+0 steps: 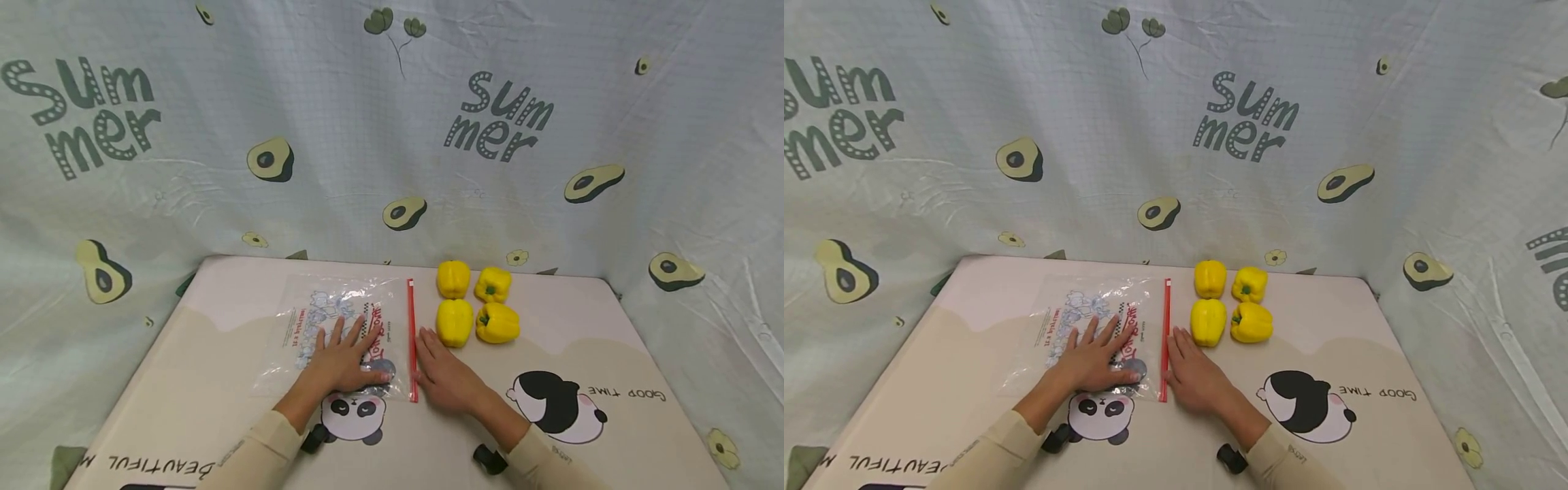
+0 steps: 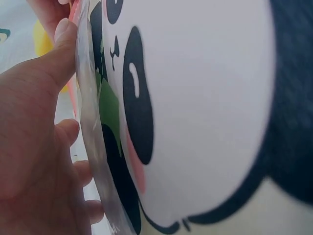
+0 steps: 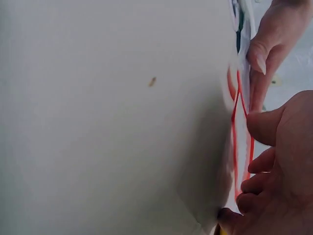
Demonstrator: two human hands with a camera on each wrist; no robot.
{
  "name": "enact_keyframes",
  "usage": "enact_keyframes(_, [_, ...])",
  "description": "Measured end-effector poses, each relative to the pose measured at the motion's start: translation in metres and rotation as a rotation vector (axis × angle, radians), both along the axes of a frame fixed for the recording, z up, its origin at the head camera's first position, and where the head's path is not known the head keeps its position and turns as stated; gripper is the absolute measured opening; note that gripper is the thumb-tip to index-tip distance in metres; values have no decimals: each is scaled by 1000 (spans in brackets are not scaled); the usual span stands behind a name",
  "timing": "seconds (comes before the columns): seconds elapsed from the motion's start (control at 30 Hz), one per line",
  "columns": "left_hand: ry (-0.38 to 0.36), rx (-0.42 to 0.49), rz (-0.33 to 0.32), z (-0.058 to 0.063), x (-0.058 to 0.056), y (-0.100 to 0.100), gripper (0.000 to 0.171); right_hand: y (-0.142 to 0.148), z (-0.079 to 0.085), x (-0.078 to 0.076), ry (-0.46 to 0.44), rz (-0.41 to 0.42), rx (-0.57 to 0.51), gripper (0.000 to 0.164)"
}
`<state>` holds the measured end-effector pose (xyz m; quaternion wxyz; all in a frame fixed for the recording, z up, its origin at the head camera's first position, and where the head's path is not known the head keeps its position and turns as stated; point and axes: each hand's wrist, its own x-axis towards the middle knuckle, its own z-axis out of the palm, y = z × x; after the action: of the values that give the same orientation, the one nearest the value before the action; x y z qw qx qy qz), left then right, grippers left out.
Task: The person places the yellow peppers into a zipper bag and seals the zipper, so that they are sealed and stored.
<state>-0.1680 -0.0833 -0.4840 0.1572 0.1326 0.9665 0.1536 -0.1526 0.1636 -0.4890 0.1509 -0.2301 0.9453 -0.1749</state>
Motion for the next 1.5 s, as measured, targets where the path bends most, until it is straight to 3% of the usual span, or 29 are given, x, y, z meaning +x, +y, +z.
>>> enact_keyframes(0.5, [15, -51, -18, -4, -1, 3, 97, 5, -6, -3, -3, 18, 28, 68])
enact_keyframes(1.03, [-13, -71, -16, 0, 2, 8, 97, 3, -9, -3, -14, 9, 69, 67])
enact_keyframes(1.5, [-11, -41, 7, -1, 3, -6, 101, -8, -6, -5, 6, -34, 74, 68])
